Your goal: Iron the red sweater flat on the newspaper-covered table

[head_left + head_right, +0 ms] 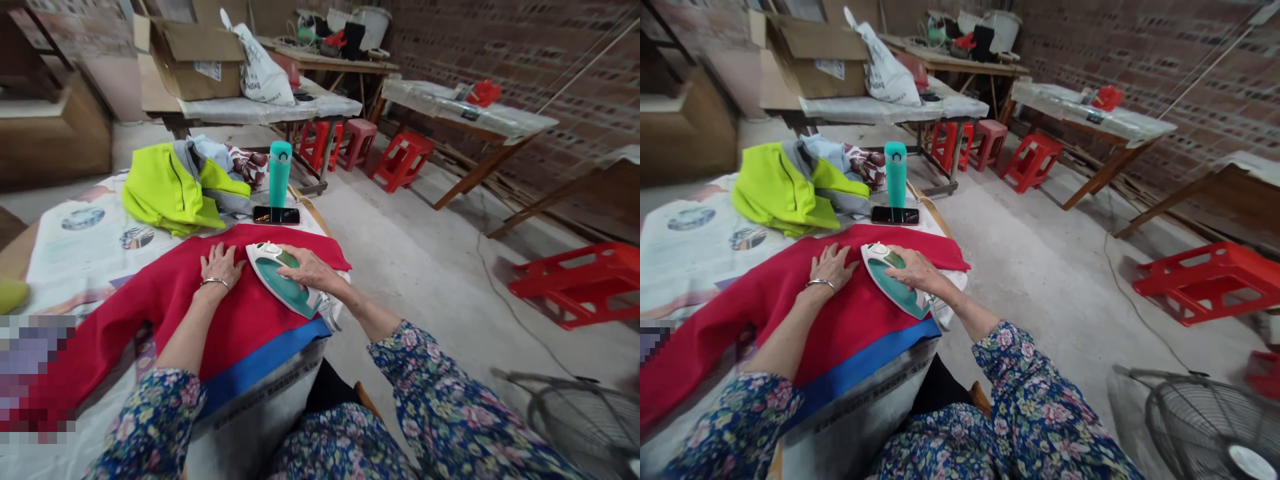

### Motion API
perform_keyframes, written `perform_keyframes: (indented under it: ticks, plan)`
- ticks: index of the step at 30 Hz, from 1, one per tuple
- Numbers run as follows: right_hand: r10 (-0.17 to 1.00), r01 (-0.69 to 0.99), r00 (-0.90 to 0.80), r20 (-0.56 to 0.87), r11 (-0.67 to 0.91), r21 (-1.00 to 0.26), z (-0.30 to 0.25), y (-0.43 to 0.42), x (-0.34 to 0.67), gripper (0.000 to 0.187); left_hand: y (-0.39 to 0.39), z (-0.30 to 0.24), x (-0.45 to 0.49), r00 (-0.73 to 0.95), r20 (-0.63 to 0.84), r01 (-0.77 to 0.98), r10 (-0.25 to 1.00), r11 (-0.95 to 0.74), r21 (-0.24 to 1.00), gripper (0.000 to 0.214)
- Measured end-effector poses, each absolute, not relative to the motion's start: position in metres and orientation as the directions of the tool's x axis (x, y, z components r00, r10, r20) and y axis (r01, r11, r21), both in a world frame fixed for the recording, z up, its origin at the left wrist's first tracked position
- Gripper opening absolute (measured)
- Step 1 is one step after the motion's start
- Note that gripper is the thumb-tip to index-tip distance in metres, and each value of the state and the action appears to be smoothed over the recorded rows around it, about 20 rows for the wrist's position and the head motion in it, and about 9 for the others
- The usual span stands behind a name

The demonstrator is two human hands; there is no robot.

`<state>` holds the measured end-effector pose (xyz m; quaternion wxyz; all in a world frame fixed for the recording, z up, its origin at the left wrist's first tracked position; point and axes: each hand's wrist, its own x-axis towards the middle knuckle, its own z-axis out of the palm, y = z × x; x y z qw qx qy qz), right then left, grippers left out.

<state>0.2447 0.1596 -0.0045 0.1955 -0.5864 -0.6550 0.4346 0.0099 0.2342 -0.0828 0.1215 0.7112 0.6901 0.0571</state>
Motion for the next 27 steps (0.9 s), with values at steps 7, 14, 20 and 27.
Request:
perform_keyframes:
  ticks: [7,14,20,27]
  plan:
    - [0.926,0.574,-0.307,-0.221,-0.005,-0.819,-0.006,0.158,0.25,0.068,0.169,-0.099,0.014,0.01,-0.129,0.977,0.992,0.018,0.21,0.071]
    - [0.93,0.587,-0.239,-0.279,-0.091,-0.805,-0.01,0.119,0.264,0.072,0.074,-0.129,0.01,0.19,-0.036,0.976,0.981,-0.185,0.111,0.073]
    - [0.95,0.564,-0.241,-0.2,-0.031,-0.825,-0.005,0.096,0.272,0.066,0.012,-0.161,0.003,0.445,0.15,0.874,0.883,-0.464,0.144,0.066]
    - [0.958,0.604,-0.199,-0.205,-0.044,-0.796,0.001,0.093,0.277,0.066,0.014,-0.141,-0.034,0.006,0.339,0.934,0.941,-0.127,0.334,0.042]
